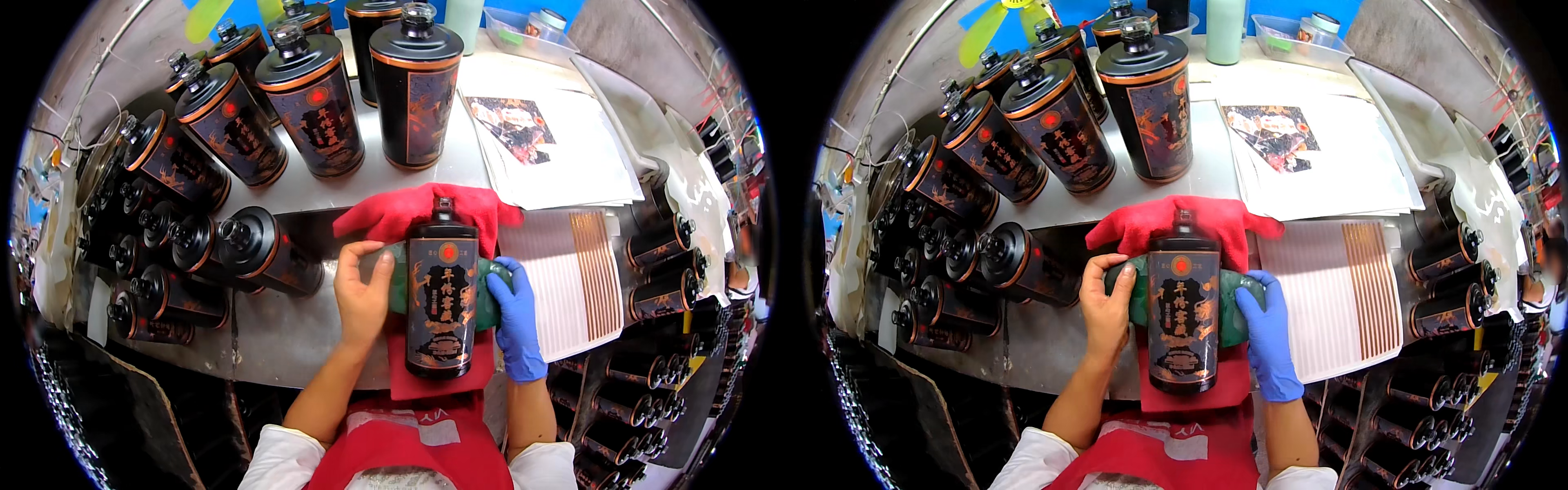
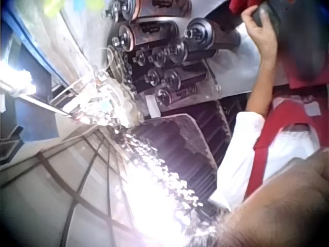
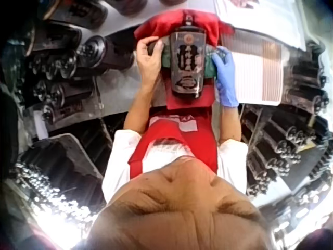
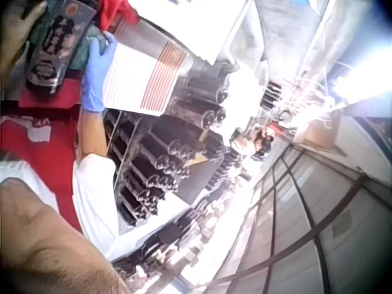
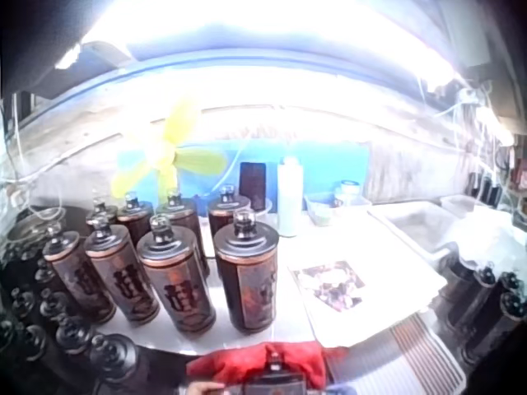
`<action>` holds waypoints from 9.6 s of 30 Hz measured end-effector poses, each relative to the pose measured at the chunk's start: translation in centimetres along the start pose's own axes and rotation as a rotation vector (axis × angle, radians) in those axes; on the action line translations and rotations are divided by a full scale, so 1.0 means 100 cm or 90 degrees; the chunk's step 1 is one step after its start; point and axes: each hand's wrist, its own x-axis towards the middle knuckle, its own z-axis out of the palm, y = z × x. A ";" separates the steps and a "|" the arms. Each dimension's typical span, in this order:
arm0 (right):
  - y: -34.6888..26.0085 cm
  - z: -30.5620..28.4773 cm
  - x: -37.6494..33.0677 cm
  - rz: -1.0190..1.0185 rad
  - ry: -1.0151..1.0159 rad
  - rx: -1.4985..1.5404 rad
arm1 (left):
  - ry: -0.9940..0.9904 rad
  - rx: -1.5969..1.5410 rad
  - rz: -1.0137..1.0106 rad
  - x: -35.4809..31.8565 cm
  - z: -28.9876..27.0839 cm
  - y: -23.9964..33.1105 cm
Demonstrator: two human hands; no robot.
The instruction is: The person applies printed labels to cylindrical black containers, smoothing them with a green tool and aligning them carefully. They handle multiple containers one at a time, placing finished units aside on the table.
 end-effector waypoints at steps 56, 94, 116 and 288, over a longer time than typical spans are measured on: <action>-0.035 -0.021 -0.049 -0.131 -0.153 -0.106 | -0.302 0.449 0.169 -0.069 -0.063 0.022; -0.140 0.067 0.026 -0.613 -0.284 -0.576 | -0.204 0.369 0.396 -0.078 -0.032 0.026; -0.100 0.063 0.016 -0.856 -0.143 -0.560 | -0.184 0.318 0.336 -0.088 -0.034 0.002; -0.102 -0.034 0.046 0.025 -0.066 -0.162 | -0.335 0.603 0.553 -0.075 -0.005 0.035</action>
